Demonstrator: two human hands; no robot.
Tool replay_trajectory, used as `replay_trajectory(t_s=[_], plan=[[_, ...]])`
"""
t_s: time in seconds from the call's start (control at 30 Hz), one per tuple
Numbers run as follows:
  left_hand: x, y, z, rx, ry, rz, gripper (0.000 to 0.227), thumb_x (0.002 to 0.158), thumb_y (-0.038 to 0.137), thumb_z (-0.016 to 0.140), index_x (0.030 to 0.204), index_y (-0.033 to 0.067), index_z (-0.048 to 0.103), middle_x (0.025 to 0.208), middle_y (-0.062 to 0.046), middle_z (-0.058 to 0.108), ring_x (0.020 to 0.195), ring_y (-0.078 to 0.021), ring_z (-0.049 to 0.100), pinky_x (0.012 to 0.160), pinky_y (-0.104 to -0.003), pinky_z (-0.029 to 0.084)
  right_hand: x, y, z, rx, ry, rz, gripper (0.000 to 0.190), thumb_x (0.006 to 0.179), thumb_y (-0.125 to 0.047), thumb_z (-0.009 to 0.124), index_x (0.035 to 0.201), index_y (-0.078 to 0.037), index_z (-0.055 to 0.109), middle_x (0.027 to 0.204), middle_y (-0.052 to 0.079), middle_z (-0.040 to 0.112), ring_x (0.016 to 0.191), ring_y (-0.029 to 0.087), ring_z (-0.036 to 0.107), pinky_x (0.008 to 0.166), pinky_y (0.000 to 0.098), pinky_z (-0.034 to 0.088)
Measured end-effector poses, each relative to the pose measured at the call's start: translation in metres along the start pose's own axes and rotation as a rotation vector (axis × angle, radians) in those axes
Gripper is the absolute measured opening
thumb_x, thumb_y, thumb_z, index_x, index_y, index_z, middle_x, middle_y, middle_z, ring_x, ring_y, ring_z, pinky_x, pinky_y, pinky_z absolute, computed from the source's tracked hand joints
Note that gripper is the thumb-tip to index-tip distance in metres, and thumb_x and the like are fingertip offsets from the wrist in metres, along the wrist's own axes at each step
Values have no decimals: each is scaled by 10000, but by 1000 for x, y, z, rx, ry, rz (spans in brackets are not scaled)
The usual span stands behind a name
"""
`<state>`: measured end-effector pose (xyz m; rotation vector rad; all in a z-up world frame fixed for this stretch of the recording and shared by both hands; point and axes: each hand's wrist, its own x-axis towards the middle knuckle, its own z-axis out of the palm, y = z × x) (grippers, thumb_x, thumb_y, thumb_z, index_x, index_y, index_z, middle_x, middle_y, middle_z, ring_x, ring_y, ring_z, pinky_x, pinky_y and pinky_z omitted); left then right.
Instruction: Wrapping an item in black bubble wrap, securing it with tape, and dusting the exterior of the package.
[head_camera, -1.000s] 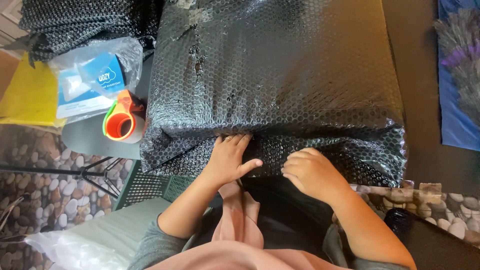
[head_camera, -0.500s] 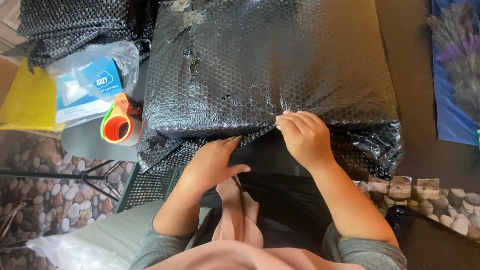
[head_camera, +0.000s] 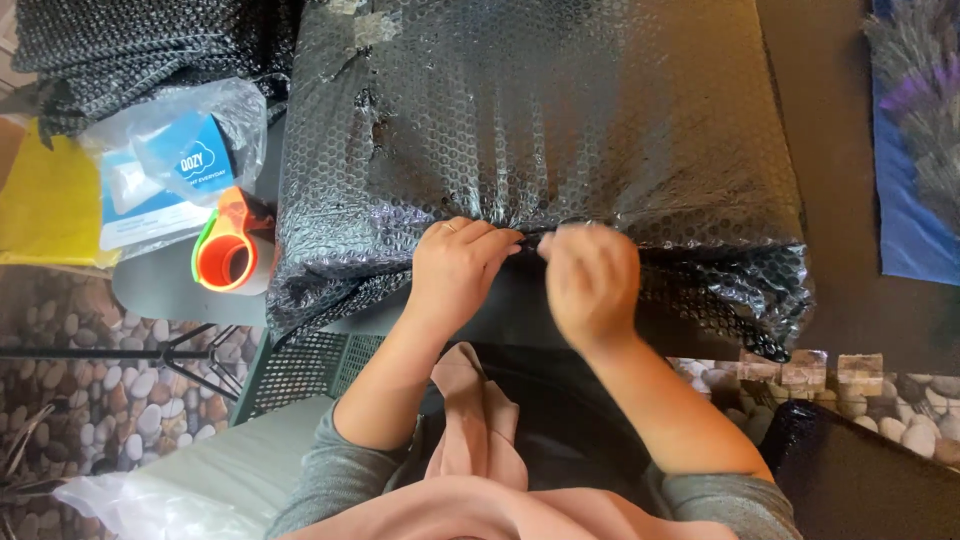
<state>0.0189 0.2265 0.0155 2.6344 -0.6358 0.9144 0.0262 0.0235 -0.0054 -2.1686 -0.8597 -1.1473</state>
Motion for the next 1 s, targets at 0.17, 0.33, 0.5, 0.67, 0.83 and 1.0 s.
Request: replay_trajectory(t_s=[0.17, 0.33, 0.5, 0.67, 0.83, 1.0], plan=[[8, -2, -4, -72, -38, -25, 92, 966, 280, 714, 954, 204, 764, 746, 42, 670, 758, -198, 685, 700, -328, 541, -60, -33, 33, -52, 112, -115, 354, 817, -155, 721, 1162, -211, 777, 1183, 33, 731, 1149, 249, 660, 1112, 519, 463], [11, 0, -8, -132, -72, -62, 102, 968, 248, 713, 984, 170, 777, 786, 16, 711, 786, -208, 707, 720, -325, 544, -67, 3, 46, -349, -17, -35, 628, 905, -480, 624, 1474, -215, 626, 1508, 70, 549, 1412, 280, 466, 1148, 593, 290], [-9, 14, 8, 41, 187, 29, 203, 936, 246, 758, 1129, 180, 756, 957, -24, 732, 847, -217, 705, 783, -358, 530, -31, -3, 28, -415, -82, 2, 585, 859, -458, 669, 1421, -295, 644, 1374, 22, 606, 1253, 234, 539, 987, 600, 358], [-49, 45, 35, 113, 399, 85, 218, 891, 240, 753, 1106, 234, 789, 1125, -12, 731, 967, -226, 688, 799, -345, 481, -30, 7, 28, -260, -248, 125, 729, 632, -298, 769, 1347, -334, 632, 1309, -11, 580, 1211, 247, 501, 920, 591, 265], [-63, 27, 56, 232, 234, -1, 488, 991, 399, 595, 1433, 197, 645, 1455, -17, 601, 1348, -208, 510, 1223, -615, 162, -16, 12, 4, -59, -430, 199, 811, 688, -355, 829, 1456, -354, 569, 1376, -32, 517, 1252, 253, 444, 903, 529, 292], [-51, 26, 37, 284, 169, -1, 434, 1027, 432, 579, 1400, 227, 662, 1446, -21, 620, 1245, -184, 592, 1185, -555, 214, -17, 32, -97, 637, -102, 393, 474, 880, -220, 766, 1298, -35, 640, 1272, 150, 661, 1151, 304, 642, 1022, 431, 498]])
